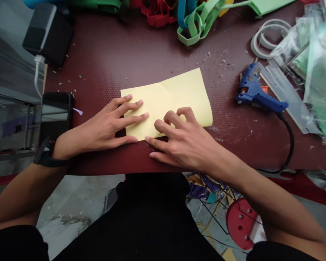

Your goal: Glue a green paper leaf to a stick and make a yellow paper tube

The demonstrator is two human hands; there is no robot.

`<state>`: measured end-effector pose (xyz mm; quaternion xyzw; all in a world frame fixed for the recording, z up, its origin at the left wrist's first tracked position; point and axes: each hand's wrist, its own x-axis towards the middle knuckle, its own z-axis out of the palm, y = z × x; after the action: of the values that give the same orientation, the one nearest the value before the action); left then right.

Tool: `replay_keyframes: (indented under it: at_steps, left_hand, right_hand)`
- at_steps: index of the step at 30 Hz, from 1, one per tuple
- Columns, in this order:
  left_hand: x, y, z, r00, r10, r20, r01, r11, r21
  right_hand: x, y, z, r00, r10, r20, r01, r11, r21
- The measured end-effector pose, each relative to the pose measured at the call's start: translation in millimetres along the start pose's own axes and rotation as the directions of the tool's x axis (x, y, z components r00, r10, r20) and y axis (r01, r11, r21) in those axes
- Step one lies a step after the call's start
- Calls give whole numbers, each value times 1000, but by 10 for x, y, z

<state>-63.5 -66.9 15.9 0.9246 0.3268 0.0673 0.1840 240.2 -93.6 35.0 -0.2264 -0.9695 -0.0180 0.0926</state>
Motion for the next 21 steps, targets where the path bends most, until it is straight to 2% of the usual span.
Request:
replay_keyframes:
  at_steps: [5,7,12,15,18,21]
  left_hand:
    - [-3,-29,-14,999,35,6,-35,999,10]
    - [-2,-36,-22,998,56,4,-56,998,38]
    - [-13,-44,-86,997,62,50,-64,997,43]
    - [-21,-72,-109,994,65,83,-64,998,-10]
    - [-16,-109,-88,996,63,66,-61,998,-30]
    - [-6,-136,-54,998,68,13,-67,997,-47]
  right_hand:
    - [-318,82,-92,982,166,89,-168,986,18]
    - [-498,162,-133,971,221,89,-225,974,34]
    - [-974,418,-181,950,307,-62,-309,951,-24]
    - [-1139,470,-168,937,339,-82,-344,938,-51]
    - [-1151,452,-137,919,384,-94,-387,922,-20]
    - [-1021,478,-121,875,401,-269,-408,912,35]
